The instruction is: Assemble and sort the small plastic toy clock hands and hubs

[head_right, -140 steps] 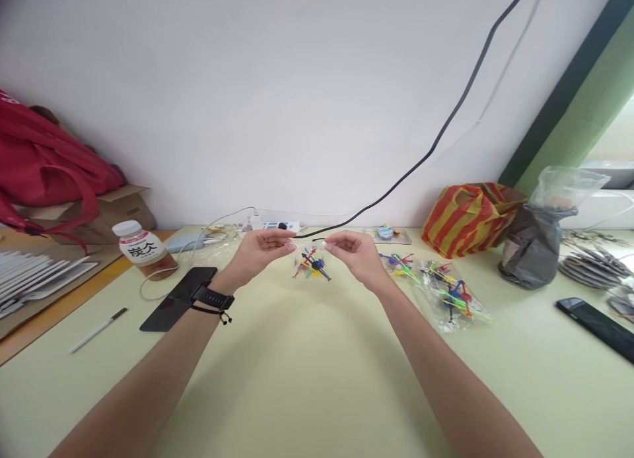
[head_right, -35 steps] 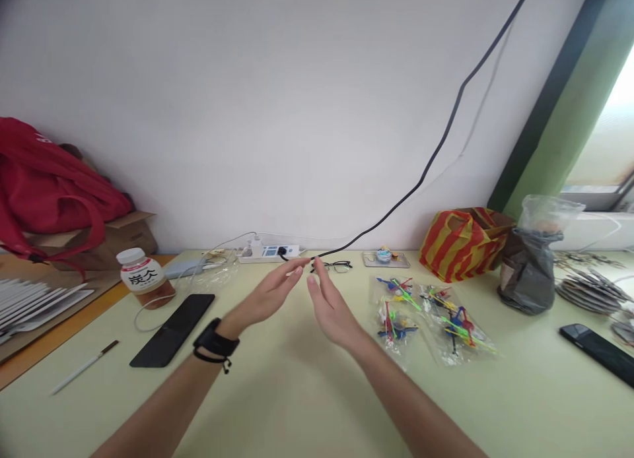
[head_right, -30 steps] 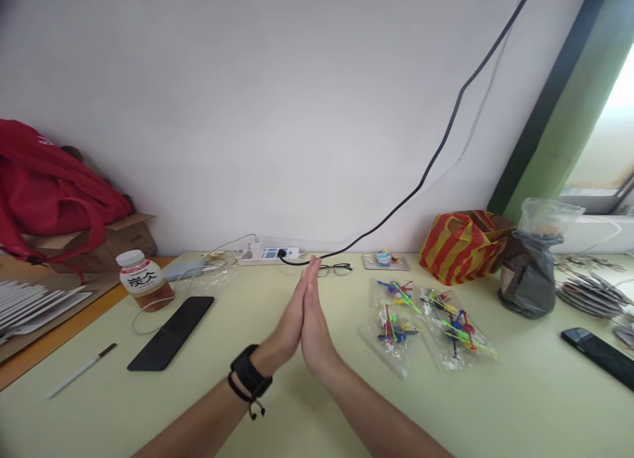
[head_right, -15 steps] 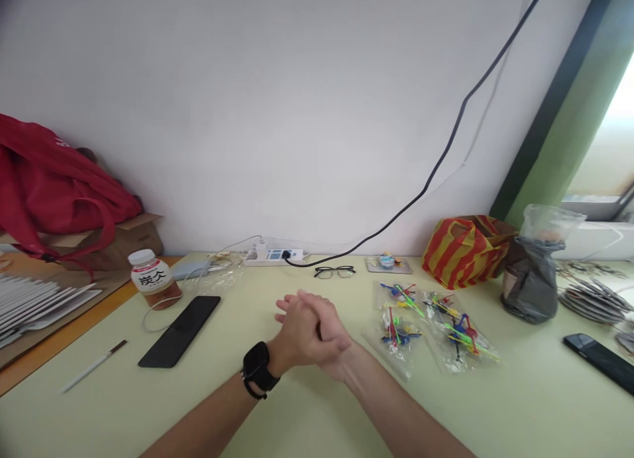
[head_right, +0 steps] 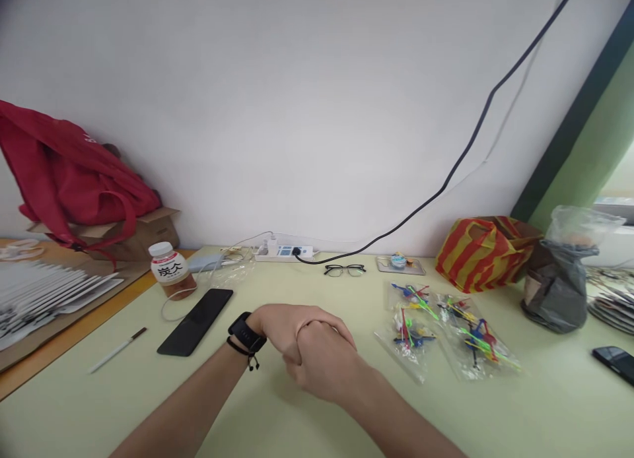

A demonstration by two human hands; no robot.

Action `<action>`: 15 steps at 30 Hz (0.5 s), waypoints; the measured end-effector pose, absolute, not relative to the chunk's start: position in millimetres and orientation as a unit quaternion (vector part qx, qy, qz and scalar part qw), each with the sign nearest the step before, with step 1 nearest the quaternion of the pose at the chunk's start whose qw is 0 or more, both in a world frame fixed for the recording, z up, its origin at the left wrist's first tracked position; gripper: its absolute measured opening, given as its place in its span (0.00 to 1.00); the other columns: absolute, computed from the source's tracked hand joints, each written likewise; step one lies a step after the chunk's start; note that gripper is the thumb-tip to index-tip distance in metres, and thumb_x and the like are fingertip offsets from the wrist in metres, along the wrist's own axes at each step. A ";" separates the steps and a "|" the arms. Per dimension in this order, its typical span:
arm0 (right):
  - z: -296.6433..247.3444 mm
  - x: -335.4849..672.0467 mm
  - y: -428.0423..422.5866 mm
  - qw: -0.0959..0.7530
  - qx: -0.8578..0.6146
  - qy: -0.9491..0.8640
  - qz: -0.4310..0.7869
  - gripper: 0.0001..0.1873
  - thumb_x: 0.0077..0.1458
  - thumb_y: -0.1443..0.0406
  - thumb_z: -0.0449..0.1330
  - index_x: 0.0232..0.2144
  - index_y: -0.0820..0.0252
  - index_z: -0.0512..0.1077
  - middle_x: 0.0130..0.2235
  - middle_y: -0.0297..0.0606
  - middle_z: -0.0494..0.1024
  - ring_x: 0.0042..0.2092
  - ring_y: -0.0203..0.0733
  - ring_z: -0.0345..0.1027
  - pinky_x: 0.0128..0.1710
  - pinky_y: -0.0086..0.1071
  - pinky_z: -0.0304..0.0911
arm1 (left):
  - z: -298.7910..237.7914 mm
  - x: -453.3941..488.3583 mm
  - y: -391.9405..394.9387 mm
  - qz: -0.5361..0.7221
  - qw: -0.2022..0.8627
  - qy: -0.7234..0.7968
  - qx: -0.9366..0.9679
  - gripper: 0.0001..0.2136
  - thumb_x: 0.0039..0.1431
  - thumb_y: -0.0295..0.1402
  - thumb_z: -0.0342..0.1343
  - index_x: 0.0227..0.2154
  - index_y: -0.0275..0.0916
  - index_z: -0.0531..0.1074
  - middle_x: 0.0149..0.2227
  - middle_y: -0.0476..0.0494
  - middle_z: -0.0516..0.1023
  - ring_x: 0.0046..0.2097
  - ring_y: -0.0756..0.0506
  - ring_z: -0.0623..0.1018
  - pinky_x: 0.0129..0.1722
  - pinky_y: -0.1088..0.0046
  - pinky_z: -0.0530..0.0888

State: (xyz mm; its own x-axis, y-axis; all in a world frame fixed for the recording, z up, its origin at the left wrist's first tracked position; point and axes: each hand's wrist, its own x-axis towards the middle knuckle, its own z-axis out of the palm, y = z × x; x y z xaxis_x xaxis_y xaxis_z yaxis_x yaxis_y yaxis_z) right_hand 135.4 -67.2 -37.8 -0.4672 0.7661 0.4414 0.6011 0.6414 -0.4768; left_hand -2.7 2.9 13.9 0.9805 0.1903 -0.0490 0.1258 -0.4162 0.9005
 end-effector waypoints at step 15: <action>-24.5 142.3 -57.7 0.526 -0.254 -0.783 -0.216 0.15 0.61 0.68 0.55 0.22 0.53 0.62 0.21 0.34 0.66 0.25 0.42 0.59 0.28 0.38 0.53 | 12.8 37.3 -29.6 0.329 0.650 0.240 0.641 0.28 0.65 0.60 0.45 0.34 0.38 0.75 0.34 0.37 0.77 0.44 0.37 0.79 0.53 0.58 0.77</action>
State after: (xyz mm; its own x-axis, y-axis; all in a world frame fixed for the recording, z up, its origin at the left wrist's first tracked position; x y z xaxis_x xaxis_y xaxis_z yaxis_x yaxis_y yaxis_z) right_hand 142.3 -57.7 -24.5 -0.3186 0.1704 0.9324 0.6243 0.7780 0.0712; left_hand 37.3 -29.6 12.8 0.6681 0.7359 0.1100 -0.1200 -0.0394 0.9920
